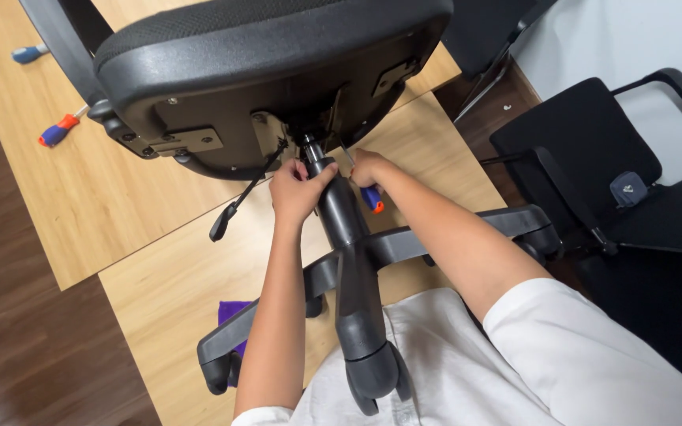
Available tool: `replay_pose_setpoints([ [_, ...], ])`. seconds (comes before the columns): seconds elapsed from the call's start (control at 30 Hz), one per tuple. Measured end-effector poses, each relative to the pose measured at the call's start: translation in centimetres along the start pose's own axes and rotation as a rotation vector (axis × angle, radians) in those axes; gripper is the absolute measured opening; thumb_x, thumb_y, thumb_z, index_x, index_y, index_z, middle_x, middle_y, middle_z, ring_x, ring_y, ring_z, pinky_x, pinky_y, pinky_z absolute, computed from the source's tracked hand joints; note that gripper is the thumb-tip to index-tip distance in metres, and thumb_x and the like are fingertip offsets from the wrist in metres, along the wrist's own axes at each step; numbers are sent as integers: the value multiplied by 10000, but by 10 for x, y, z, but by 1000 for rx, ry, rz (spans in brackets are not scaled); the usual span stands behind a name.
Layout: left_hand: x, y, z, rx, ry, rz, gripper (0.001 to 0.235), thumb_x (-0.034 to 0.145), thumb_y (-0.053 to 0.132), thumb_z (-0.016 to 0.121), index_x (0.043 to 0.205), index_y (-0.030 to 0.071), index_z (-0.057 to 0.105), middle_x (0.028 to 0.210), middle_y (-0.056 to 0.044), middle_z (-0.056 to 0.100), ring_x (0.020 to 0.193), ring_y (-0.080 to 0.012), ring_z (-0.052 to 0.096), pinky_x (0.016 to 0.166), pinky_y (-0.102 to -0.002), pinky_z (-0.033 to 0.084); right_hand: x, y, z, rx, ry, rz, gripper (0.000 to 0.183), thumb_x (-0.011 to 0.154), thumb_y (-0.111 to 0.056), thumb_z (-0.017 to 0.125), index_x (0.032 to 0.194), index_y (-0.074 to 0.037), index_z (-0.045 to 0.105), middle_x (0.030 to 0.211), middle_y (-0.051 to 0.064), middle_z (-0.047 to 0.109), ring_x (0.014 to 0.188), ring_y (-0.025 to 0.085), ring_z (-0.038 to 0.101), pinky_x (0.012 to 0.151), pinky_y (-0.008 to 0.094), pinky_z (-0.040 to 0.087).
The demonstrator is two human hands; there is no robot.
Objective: The person uses a screwdriver to unscrew the bolts attaching the seat of an office chair to its base mechanism, working around the underside of the seat. They then lift the detached seat off the gas cylinder, place it on a nearby chair, and set the screwdriver down on the seat.
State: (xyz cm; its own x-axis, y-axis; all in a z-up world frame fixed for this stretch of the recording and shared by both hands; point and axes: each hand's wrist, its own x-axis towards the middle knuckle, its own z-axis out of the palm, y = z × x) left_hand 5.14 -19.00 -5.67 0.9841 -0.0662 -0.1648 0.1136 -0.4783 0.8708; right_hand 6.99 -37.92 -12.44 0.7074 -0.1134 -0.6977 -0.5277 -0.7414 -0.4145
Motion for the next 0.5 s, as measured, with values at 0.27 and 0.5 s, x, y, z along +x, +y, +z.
replay_pose_setpoints([
  [0.27,1,-5,-2,-55,-32,-5,611,621,517,912,648,135,435,580,-9,565,489,-102,542,466,-257,477,5,3,1,-17,-15,2,521,919,-145,692,1355,-2,446,1093,227,683,839,371,751,594,463,635],
  [0.5,0,-8,-2,-14,-23,-11,620,618,534,922,660,139,446,582,2,545,492,-96,530,465,-247,462,2,3,1,-33,-48,19,517,921,-155,699,1357,16,480,1106,239,707,824,363,768,591,442,641],
])
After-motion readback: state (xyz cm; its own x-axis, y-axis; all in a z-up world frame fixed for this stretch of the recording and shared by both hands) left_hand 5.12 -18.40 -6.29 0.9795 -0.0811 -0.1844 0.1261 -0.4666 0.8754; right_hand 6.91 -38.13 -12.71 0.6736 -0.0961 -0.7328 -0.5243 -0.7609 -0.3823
